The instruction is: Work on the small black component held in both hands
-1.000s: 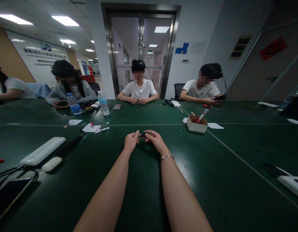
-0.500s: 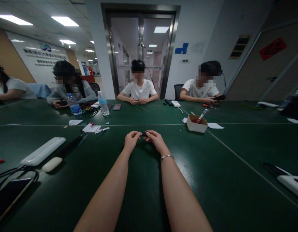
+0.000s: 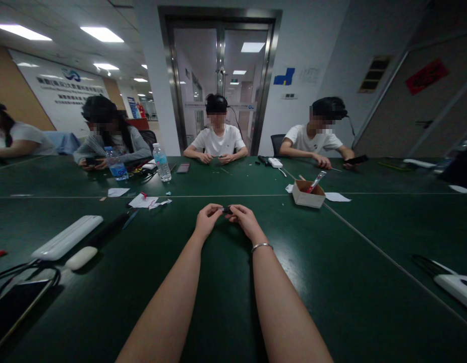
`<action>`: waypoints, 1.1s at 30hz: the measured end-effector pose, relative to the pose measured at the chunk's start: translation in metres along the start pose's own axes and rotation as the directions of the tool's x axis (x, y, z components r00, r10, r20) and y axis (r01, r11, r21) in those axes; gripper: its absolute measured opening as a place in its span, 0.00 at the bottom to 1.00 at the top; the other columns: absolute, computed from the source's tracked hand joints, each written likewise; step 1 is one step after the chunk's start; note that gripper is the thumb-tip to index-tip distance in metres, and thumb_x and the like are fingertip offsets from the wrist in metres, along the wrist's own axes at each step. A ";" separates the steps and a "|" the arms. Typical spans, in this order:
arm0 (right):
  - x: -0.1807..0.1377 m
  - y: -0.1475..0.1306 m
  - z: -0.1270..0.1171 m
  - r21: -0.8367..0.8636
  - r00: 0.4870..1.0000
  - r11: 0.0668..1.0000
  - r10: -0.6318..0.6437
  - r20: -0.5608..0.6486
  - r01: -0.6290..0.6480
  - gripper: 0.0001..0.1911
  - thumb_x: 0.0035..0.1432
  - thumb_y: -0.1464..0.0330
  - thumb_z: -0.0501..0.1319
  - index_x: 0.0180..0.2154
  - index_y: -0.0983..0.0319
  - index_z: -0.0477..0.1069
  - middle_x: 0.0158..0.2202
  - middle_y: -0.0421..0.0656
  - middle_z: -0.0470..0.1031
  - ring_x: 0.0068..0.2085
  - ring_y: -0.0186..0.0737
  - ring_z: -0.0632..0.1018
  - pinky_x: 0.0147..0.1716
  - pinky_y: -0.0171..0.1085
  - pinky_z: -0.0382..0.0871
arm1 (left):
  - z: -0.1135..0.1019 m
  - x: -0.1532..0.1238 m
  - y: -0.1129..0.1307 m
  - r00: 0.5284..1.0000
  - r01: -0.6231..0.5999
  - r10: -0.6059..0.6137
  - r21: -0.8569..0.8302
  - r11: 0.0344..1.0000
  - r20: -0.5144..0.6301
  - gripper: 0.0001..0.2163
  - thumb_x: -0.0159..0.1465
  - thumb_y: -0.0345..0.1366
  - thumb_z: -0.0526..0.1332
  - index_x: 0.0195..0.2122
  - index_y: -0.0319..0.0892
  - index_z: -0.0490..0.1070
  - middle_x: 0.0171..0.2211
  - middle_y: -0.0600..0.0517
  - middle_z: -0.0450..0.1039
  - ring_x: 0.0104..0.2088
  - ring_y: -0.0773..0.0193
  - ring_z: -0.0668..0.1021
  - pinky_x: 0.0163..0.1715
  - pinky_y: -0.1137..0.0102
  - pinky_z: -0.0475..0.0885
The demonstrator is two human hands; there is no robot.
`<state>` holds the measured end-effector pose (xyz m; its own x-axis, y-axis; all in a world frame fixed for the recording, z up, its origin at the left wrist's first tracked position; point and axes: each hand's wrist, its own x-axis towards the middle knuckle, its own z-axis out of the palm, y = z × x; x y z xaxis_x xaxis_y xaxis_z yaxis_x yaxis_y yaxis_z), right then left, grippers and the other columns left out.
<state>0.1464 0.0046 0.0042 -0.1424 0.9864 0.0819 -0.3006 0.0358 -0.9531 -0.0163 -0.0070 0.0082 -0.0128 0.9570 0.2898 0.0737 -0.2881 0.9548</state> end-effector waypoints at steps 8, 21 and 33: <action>0.000 0.000 0.000 -0.013 1.000 1.000 0.011 -0.001 -0.011 0.21 0.43 0.57 0.71 0.35 0.64 0.75 0.26 0.44 0.78 0.27 0.34 0.77 0.28 0.33 0.70 | 0.001 0.001 -0.001 0.996 -0.094 0.094 0.010 0.996 -0.001 0.09 0.54 0.36 0.64 0.36 0.41 0.75 0.37 0.48 0.78 0.39 0.61 0.78 0.44 0.65 0.71; 0.001 0.002 0.000 -0.009 1.000 1.000 0.005 -0.007 -0.005 0.20 0.43 0.57 0.71 0.34 0.64 0.75 0.26 0.44 0.78 0.27 0.35 0.78 0.27 0.33 0.70 | 0.000 0.002 -0.003 0.992 0.125 -0.126 -0.055 0.991 -0.023 0.20 0.55 0.47 0.64 0.45 0.41 0.73 0.41 0.44 0.77 0.36 0.61 0.78 0.28 0.72 0.70; 0.001 0.002 0.000 -0.002 1.000 1.000 0.010 -0.004 -0.010 0.21 0.42 0.56 0.71 0.33 0.64 0.75 0.26 0.43 0.78 0.26 0.34 0.77 0.27 0.33 0.70 | 0.001 0.003 -0.002 0.996 0.092 -0.092 -0.032 0.995 -0.017 0.19 0.51 0.49 0.65 0.38 0.41 0.74 0.36 0.47 0.77 0.33 0.63 0.77 0.25 0.73 0.67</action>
<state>0.1458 0.0060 0.0027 -0.1413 0.9874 0.0714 -0.2976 0.0264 -0.9543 -0.0158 -0.0039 0.0069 -0.0367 0.9788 0.2017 0.0400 -0.2002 0.9789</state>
